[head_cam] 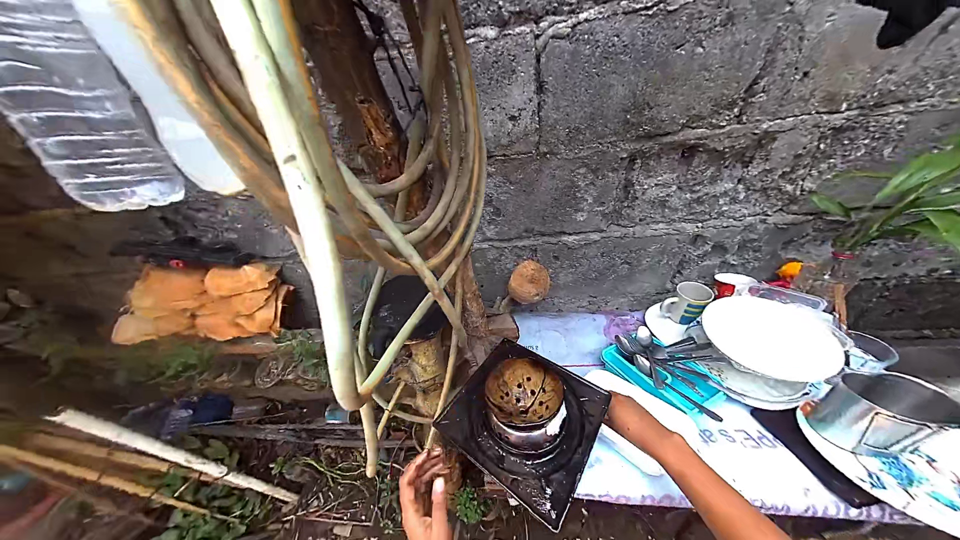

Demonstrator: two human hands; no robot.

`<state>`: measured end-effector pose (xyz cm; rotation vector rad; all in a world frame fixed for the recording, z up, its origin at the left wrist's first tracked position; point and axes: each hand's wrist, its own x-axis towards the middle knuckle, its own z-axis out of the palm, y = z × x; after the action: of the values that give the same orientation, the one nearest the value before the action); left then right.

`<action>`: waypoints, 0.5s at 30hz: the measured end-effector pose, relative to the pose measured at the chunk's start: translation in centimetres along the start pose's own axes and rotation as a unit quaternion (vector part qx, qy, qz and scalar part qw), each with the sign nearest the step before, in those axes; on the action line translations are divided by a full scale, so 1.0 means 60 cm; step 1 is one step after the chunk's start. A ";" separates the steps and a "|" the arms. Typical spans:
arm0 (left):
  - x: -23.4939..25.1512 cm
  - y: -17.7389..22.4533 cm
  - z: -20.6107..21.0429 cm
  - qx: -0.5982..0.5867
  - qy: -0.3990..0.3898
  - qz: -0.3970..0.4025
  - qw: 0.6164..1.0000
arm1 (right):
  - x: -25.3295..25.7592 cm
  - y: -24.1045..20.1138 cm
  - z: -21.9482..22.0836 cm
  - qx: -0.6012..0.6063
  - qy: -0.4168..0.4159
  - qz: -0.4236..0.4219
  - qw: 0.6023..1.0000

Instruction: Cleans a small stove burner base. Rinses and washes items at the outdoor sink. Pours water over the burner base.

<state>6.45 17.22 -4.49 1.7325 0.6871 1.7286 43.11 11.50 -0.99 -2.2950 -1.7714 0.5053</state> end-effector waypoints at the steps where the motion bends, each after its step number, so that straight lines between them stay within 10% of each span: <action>1: -0.015 -0.022 -0.002 -0.003 -0.027 -0.052 0.998 | -0.004 -0.001 0.000 -0.001 0.002 -0.007 1.000; 5: -0.004 -0.072 0.009 0.005 -0.203 -0.240 0.949 | -0.008 0.006 -0.017 -0.013 -0.035 -0.004 0.999; 9: 0.036 -0.065 0.041 0.009 -0.354 -0.255 0.900 | -0.033 0.033 -0.041 0.171 0.011 0.044 0.984; 15: 0.016 -0.063 0.078 0.046 -0.362 -0.213 0.907 | -0.116 0.046 -0.081 0.559 0.163 0.116 0.805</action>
<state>11.31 20.32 -6.48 1.9219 0.7254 0.6831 45.86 4.32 3.54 -1.5511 -0.6517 0.8306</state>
